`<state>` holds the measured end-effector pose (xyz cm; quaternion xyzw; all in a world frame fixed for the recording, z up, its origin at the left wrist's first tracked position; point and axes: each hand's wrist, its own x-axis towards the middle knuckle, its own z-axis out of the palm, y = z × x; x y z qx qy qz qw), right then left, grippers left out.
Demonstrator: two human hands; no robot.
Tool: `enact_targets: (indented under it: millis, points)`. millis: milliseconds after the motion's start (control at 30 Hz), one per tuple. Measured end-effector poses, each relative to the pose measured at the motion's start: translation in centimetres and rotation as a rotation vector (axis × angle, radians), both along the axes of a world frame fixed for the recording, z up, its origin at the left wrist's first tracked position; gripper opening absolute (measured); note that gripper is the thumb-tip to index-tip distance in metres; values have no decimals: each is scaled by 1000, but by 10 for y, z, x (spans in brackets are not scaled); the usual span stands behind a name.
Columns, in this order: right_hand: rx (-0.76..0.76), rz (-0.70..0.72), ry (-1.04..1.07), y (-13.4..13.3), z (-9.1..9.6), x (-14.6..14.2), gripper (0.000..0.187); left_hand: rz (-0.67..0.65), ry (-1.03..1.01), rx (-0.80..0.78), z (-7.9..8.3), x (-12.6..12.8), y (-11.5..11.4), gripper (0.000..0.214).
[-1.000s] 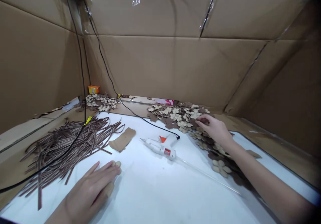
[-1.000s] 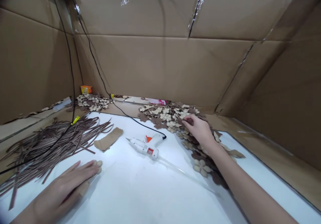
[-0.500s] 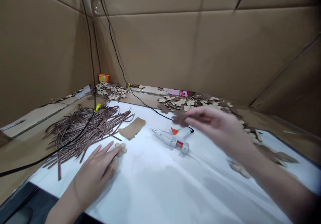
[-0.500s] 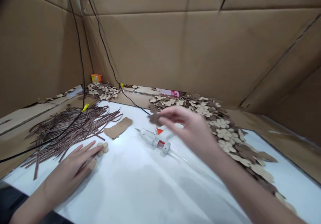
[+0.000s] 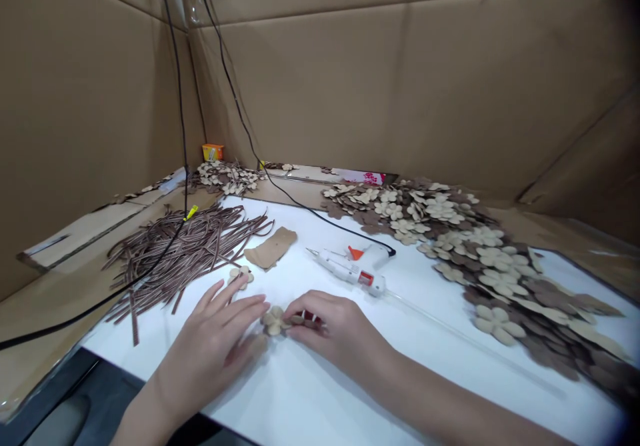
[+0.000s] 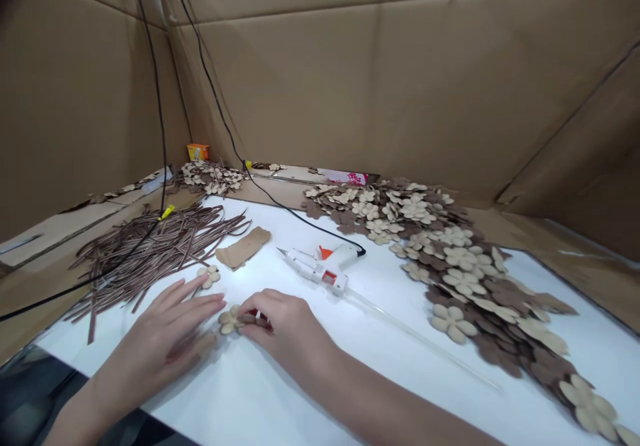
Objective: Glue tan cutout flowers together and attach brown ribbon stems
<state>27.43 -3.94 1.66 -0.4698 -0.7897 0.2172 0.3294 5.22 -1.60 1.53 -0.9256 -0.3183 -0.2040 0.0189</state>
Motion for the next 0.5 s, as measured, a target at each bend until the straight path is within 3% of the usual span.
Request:
enact_targets:
  millis: [100,267,333,500]
  points:
    - [-95,34,60,-1,1,-1,12,-48,-12,29,0,10,-5,30]
    - [-391,59,211,-1,4,1,17,-62,34,15,2,11,-8,29]
    - [-291,44,108,-1,6,2,20,-64,27,-2,3,8,-8,29]
    - [308,70,-122,-4,2,6,16,-71,-3,-36,1,7,-8,31]
